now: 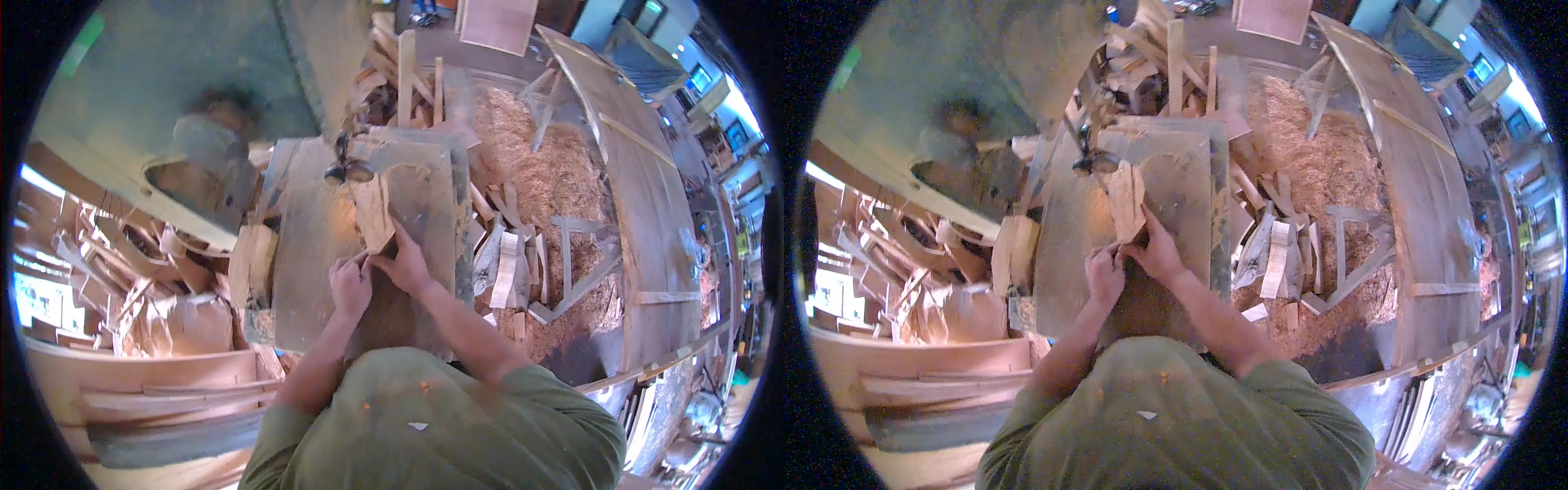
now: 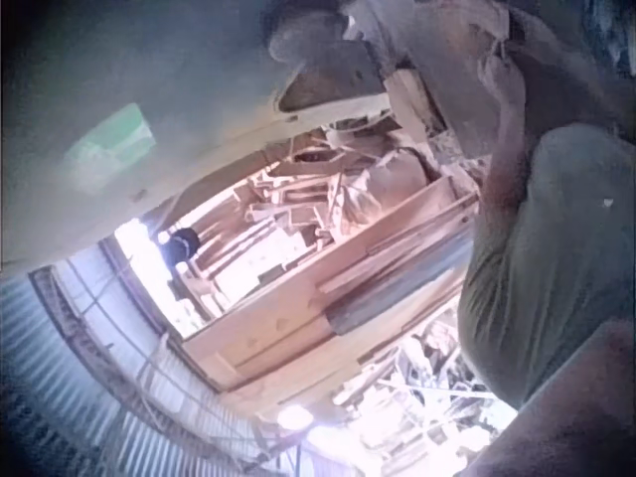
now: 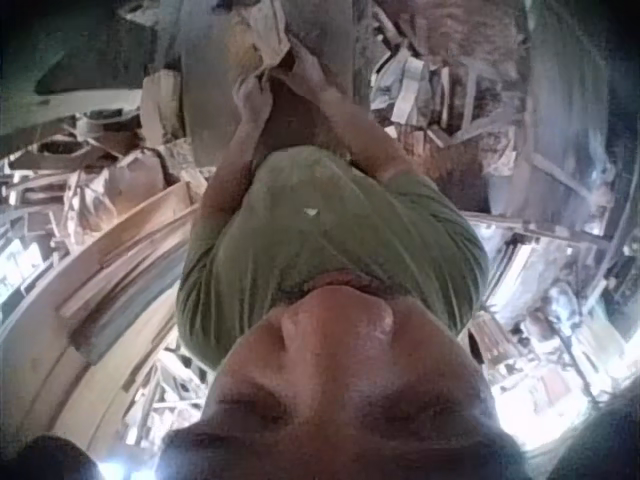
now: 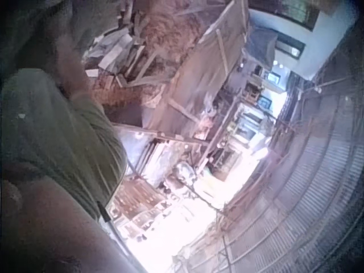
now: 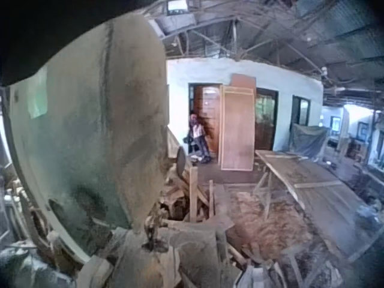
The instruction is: The person feeds a piece of wood into a band saw by hand, guiding it along a marked path to cut a curved shape. The person holds the wood with both hands to move it steadily against the blade while surrounded by wood shavings and scraps.
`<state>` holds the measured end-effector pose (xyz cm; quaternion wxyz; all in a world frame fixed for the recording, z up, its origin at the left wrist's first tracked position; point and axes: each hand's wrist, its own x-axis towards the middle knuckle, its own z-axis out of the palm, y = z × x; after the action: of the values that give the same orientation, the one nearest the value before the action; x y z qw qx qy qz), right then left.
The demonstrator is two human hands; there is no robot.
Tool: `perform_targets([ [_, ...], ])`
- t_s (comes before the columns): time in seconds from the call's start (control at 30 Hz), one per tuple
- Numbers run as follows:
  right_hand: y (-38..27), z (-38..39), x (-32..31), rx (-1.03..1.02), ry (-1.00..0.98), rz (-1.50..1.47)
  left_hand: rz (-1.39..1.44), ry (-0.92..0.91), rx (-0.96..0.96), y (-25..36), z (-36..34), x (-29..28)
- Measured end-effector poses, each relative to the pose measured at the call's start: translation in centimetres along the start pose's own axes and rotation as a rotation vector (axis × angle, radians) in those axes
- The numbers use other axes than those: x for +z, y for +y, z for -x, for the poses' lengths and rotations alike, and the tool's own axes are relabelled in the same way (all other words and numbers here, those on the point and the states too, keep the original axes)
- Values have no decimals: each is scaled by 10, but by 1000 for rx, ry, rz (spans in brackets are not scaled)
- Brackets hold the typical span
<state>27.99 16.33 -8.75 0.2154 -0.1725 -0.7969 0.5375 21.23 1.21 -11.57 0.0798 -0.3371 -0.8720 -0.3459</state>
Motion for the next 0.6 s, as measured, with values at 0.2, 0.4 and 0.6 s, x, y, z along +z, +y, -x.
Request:
perform_targets([
  [0.2,-11,4,-2,34,-24,-52,62,48,-3,-2,4,8],
  [0.4,-2,4,3,24,-27,-98,114,64,-54,-2,4,2],
  [0.6,-3,2,1,80,-25,-82,144,81,-32,-3,3,5],
])
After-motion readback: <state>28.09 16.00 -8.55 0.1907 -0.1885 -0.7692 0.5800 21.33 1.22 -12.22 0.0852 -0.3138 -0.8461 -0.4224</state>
